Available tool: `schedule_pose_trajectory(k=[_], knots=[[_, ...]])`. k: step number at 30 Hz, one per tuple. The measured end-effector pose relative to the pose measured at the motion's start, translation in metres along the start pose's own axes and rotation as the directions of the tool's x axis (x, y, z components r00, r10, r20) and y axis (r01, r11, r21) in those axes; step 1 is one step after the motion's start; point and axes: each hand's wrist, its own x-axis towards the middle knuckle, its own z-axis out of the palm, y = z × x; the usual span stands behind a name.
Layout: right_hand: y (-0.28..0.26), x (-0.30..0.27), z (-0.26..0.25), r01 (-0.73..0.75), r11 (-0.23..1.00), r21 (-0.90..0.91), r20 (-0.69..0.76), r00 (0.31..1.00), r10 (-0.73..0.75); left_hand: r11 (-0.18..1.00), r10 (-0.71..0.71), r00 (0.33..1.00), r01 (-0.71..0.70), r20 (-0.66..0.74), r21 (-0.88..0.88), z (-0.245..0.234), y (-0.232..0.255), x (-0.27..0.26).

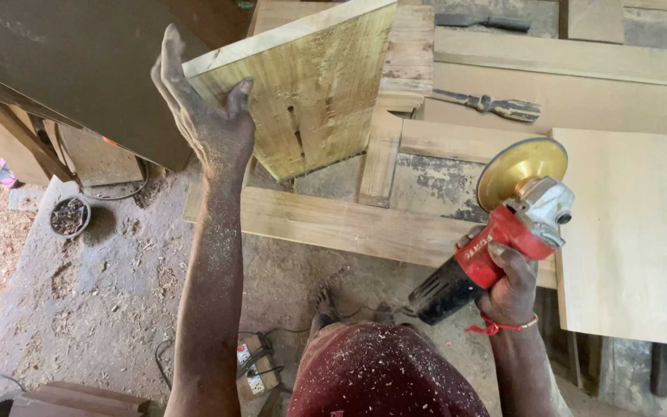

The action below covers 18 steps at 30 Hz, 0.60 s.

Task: The person uses a power angle grinder to sand and smooth the edges and flat surfaces of a wooden board, turning the board by hand to reach different sides while working on the floor.

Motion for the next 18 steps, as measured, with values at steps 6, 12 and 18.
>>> schedule_pose_trajectory(k=[6,12,18], knots=[[-0.005,0.028,0.021,0.01,0.994,0.113,-0.052,0.999,-0.004,0.7,0.344,0.877,-0.478,0.335,0.53,0.008,-0.014,0.019],[-0.015,0.066,0.058,0.148,0.963,0.227,0.018,0.988,-0.156,0.792,0.363,0.692,-0.582,0.624,0.184,0.034,0.011,0.027],[-0.021,0.115,0.079,0.232,0.893,0.387,-0.031,0.971,-0.238,0.815,0.277,0.62,-0.556,0.734,0.163,0.005,0.043,0.019]])
